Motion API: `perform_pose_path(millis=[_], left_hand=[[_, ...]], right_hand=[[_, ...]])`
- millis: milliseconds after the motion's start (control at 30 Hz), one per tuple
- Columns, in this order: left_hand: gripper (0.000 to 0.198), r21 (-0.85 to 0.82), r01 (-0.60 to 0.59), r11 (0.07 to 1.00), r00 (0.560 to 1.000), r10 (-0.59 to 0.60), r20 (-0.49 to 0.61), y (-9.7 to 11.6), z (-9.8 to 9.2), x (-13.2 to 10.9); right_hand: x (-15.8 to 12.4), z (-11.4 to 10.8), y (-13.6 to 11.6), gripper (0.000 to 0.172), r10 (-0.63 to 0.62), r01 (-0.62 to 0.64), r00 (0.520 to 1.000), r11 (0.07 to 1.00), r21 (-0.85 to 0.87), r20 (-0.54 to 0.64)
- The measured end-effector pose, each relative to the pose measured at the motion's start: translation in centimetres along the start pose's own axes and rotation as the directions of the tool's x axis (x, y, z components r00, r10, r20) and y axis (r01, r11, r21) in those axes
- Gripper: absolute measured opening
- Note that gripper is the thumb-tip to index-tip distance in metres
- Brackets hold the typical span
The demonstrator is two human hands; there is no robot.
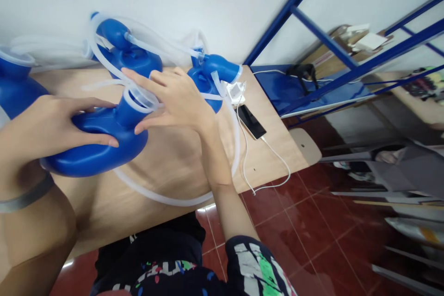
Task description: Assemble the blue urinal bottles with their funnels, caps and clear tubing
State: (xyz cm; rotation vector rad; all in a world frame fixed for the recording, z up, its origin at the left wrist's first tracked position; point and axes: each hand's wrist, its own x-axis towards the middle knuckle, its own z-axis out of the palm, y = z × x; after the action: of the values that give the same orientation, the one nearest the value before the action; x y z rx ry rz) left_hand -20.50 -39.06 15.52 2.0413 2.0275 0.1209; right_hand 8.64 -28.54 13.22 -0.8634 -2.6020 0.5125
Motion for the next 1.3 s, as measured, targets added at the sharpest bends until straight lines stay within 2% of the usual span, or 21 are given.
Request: perform_pose_path(millis=[100, 167, 300, 433, 533, 633, 767, 933, 1100, 1167, 1233, 1300], left_hand=[[0.091, -0.065, -0.058, 0.996, 0.998, 0.056, -0.040, -0.3, 0.8, 0.7], [0.088, -0.199, -0.128, 0.972, 0.990, 0.111, -0.092, -0.2, 1.3, 1.1], [0.079, -0.417, -0.193, 0.889, 0.981, 0.158, -0.117, 1.5, 2.2, 2.0], [0.076, -0.500, -0.126, 0.857, 0.991, 0.081, -0.110, 3.5, 3.5, 2.9], [0.080, -0.549, -0.098, 0.830, 0.994, 0.051, -0.100, 3.8, 4.5, 3.4], [0.081, -0.580, -0.142, 0.802, 0.988, 0.076, -0.138, 3.3, 5.2, 3.9], [0.081, -0.591, -0.175, 0.787, 0.984, 0.112, -0.142, 2.6, 5.4, 4.1], [0.090, -0.597, -0.194, 0.779, 0.978, 0.103, -0.183, 2.7, 4.0, 3.2], [0.099, -0.477, -0.185, 0.859, 0.977, 0.109, -0.182, 1.4, 2.8, 2.4], [0.100, -0.384, -0.160, 0.909, 0.980, 0.101, -0.171, 0.3, 2.5, 2.4], [0.096, -0.301, -0.142, 0.943, 0.983, 0.099, -0.153, -0.9, 2.3, 2.5], [0.094, -0.269, -0.177, 0.947, 0.983, 0.156, -0.099, -1.9, 2.1, 2.7]], right_hand=[[0.8, 0.9, -0.8, 0.135, -0.061, 0.046, 0.997, 0.966, -0.254, -0.052], [0.9, 0.9, -1.0, 0.134, -0.065, 0.032, 0.993, 0.952, -0.304, -0.097], [0.5, -0.1, -0.9, 0.113, 0.007, -0.032, 0.991, 0.982, -0.184, -0.137], [0.0, -1.0, -0.8, 0.083, 0.060, -0.071, 0.987, 0.995, -0.068, -0.151], [-0.2, -0.7, -0.1, 0.075, 0.014, -0.030, 0.985, 0.996, -0.088, -0.174], [-0.1, 0.2, 1.0, 0.073, -0.070, 0.036, 0.974, 0.987, -0.159, -0.214], [0.1, 1.1, 1.5, 0.071, -0.127, 0.070, 0.969, 0.963, -0.260, -0.211], [0.5, 0.8, 0.9, 0.071, -0.125, 0.078, 0.971, 0.971, -0.224, -0.202], [0.6, 0.5, 2.6, 0.097, -0.241, 0.205, 0.953, 0.959, -0.196, -0.185], [0.3, 0.2, 3.6, 0.098, -0.268, 0.234, 0.945, 0.954, -0.187, -0.185], [-0.4, -0.5, 4.5, 0.090, -0.235, 0.204, 0.955, 0.964, -0.172, -0.181], [-1.5, -1.5, 5.4, 0.083, -0.146, 0.113, 0.971, 0.978, -0.173, -0.189]])
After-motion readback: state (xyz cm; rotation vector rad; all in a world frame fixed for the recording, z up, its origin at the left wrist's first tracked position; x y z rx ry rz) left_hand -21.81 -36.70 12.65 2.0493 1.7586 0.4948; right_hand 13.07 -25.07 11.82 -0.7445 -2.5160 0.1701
